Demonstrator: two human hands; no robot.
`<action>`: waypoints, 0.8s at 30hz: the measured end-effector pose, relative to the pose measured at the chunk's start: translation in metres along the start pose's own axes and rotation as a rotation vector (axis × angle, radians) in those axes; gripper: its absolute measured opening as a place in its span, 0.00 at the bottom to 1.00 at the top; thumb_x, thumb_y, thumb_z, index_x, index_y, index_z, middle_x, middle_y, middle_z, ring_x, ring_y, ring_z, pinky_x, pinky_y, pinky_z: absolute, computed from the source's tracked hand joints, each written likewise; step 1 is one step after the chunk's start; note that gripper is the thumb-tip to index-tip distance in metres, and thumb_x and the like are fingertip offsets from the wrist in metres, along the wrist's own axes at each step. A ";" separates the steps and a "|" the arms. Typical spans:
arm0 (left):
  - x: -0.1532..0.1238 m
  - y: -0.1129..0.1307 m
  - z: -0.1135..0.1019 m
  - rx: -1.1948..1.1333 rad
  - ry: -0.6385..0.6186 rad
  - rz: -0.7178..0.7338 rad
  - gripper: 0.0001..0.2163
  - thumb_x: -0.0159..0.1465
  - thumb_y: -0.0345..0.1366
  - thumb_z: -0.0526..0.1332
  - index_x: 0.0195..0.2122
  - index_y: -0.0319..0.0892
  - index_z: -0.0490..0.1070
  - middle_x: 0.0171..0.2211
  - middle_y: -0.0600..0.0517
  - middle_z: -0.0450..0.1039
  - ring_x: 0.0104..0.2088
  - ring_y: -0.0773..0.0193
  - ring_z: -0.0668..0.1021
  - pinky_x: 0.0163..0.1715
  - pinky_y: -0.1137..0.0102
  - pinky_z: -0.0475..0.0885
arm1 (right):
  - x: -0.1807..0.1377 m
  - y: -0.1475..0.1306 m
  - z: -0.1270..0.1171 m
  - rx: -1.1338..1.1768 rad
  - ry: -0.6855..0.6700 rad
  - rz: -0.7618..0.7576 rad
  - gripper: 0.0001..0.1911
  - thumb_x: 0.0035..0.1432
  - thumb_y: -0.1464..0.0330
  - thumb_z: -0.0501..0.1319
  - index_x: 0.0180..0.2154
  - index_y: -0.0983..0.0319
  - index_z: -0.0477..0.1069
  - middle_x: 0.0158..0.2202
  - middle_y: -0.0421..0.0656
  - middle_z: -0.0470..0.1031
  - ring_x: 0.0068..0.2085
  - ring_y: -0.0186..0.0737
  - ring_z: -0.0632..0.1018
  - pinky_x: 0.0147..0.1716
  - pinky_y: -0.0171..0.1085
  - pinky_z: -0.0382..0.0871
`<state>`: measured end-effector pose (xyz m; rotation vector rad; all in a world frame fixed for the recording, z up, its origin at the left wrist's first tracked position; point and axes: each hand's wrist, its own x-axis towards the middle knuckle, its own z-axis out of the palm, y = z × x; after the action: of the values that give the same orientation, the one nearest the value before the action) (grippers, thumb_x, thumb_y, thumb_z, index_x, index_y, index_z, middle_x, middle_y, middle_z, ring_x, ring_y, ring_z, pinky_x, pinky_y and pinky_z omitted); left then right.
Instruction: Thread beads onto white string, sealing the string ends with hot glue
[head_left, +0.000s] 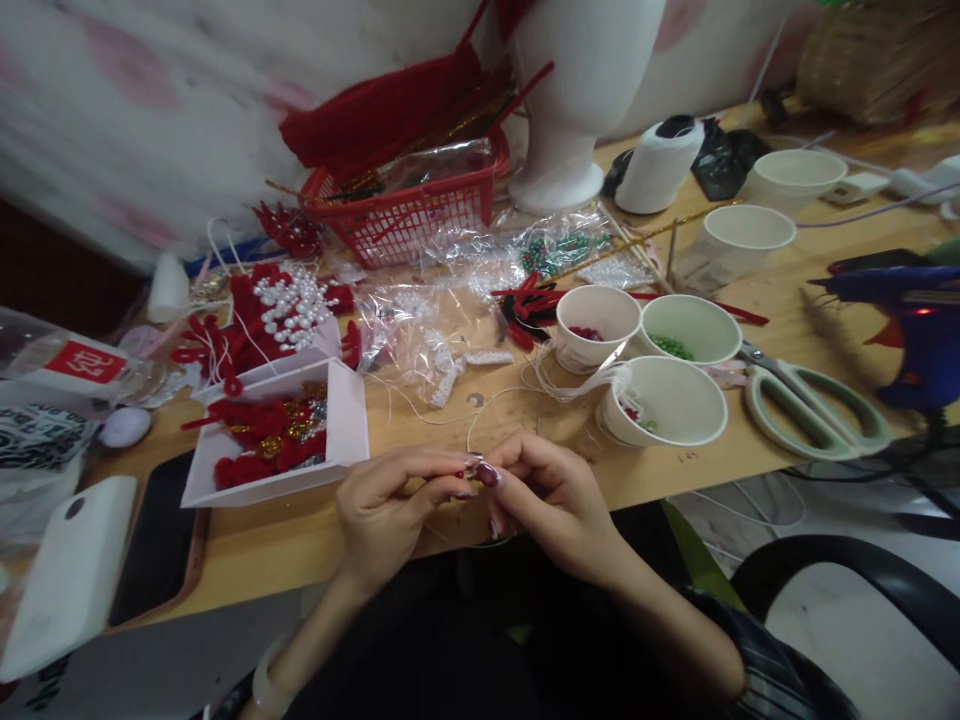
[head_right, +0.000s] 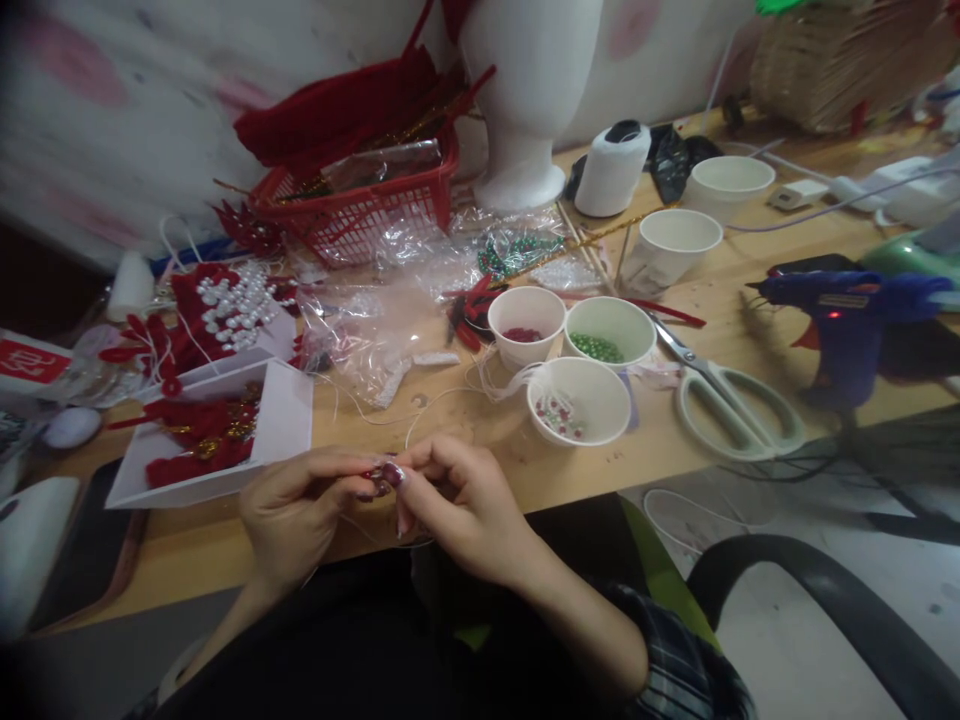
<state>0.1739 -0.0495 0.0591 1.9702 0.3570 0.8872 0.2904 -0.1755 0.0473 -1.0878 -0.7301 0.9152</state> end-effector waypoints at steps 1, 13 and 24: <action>0.000 0.000 0.000 -0.013 -0.002 -0.006 0.04 0.56 0.31 0.71 0.32 0.48 0.81 0.30 0.56 0.83 0.31 0.65 0.84 0.34 0.73 0.79 | 0.000 0.000 0.000 0.002 -0.002 -0.002 0.09 0.65 0.64 0.59 0.33 0.62 0.69 0.20 0.36 0.72 0.20 0.29 0.72 0.21 0.29 0.65; 0.002 -0.010 0.006 -0.478 -0.075 -0.177 0.03 0.58 0.35 0.71 0.34 0.48 0.82 0.32 0.52 0.78 0.29 0.68 0.79 0.28 0.76 0.77 | 0.001 -0.001 -0.001 0.158 -0.059 0.016 0.10 0.64 0.63 0.62 0.33 0.63 0.73 0.19 0.35 0.71 0.19 0.26 0.70 0.21 0.26 0.63; 0.005 -0.005 0.021 -0.742 -0.084 -0.379 0.04 0.55 0.38 0.73 0.30 0.48 0.82 0.33 0.56 0.74 0.20 0.76 0.75 0.19 0.79 0.75 | 0.000 0.002 0.002 0.128 0.073 -0.166 0.04 0.63 0.71 0.61 0.33 0.62 0.72 0.21 0.36 0.73 0.21 0.27 0.73 0.21 0.26 0.66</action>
<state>0.1927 -0.0572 0.0499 1.1968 0.2837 0.5717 0.2884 -0.1739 0.0462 -0.9285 -0.6820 0.7660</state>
